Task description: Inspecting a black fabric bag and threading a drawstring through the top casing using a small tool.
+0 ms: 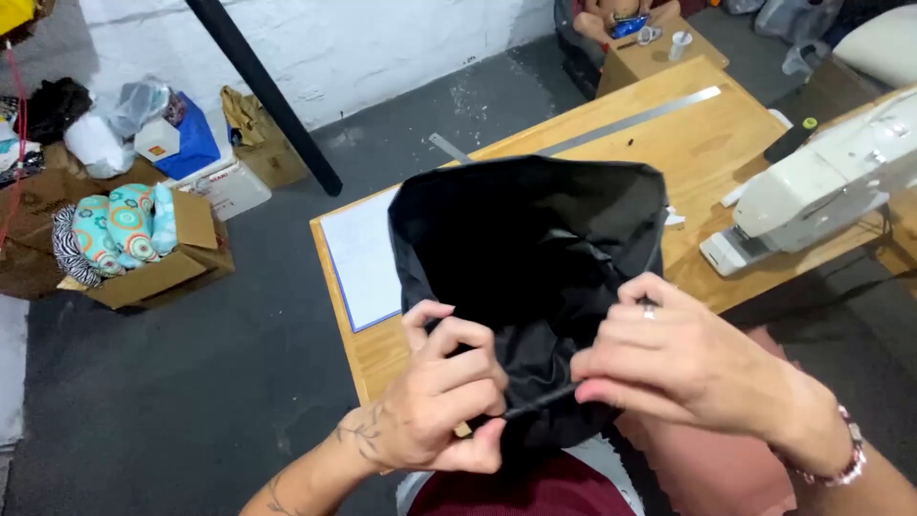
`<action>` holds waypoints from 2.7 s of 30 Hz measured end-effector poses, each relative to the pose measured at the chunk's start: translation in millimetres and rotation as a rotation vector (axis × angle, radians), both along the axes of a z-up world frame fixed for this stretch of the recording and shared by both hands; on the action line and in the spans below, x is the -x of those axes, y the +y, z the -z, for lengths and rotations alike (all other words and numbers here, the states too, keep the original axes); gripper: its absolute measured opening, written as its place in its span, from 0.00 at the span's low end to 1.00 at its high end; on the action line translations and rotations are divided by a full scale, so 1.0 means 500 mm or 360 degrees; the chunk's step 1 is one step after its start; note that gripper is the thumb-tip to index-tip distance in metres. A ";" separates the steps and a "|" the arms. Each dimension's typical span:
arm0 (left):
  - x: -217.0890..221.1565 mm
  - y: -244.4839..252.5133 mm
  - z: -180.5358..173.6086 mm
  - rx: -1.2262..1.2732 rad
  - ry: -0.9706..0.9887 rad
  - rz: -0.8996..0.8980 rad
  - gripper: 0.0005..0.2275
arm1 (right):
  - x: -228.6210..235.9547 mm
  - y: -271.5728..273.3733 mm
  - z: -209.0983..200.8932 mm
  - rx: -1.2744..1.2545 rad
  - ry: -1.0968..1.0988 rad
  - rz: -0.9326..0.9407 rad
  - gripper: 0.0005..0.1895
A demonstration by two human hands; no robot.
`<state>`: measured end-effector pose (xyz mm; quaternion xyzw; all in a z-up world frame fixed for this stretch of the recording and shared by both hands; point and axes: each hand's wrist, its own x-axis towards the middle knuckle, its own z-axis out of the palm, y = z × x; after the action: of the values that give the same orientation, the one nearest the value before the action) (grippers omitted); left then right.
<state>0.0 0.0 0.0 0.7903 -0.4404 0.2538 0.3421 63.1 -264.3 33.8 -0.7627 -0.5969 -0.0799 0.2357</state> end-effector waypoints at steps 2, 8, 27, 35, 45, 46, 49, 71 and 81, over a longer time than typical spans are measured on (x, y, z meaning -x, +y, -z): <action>0.001 0.005 -0.006 -0.0014 0.0028 -0.0041 0.07 | -0.027 -0.022 0.007 -0.0009 -0.0007 0.0007 0.08; 0.008 0.014 -0.023 -0.0070 0.0001 -0.0248 0.07 | -0.110 -0.064 0.014 -0.0083 -0.0088 0.0057 0.09; 0.073 -0.032 -0.061 -0.0181 0.0013 -0.0592 0.06 | -0.084 -0.062 -0.005 -0.0503 -0.0075 0.0092 0.14; 0.065 -0.094 -0.083 -0.0115 0.0012 -0.0543 0.10 | 0.012 -0.026 0.008 -0.0466 0.0079 -0.0109 0.10; 0.069 -0.116 -0.098 -0.0067 0.0010 -0.0781 0.03 | 0.001 -0.078 0.007 -0.0487 -0.0089 0.0152 0.14; 0.070 -0.115 -0.099 -0.0063 0.0003 -0.0791 0.03 | 0.006 -0.072 0.004 -0.0486 -0.0095 0.0142 0.14; 0.067 -0.109 -0.103 -0.0063 0.0103 -0.0809 0.02 | 0.022 -0.056 0.002 -0.0545 -0.0051 0.0076 0.11; 0.003 -0.040 -0.062 0.0202 0.0310 -0.0341 0.08 | 0.071 0.052 0.071 -0.0706 0.0444 0.0133 0.15; -0.045 0.011 -0.062 -0.0159 -0.0027 -0.0080 0.15 | 0.091 0.079 0.106 -0.1066 0.0509 0.0413 0.05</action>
<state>22.3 5.4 31.2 0.8151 -0.4354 0.2467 0.2919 17.4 -224.6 -19.4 -0.7155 -0.3920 -0.1798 0.5496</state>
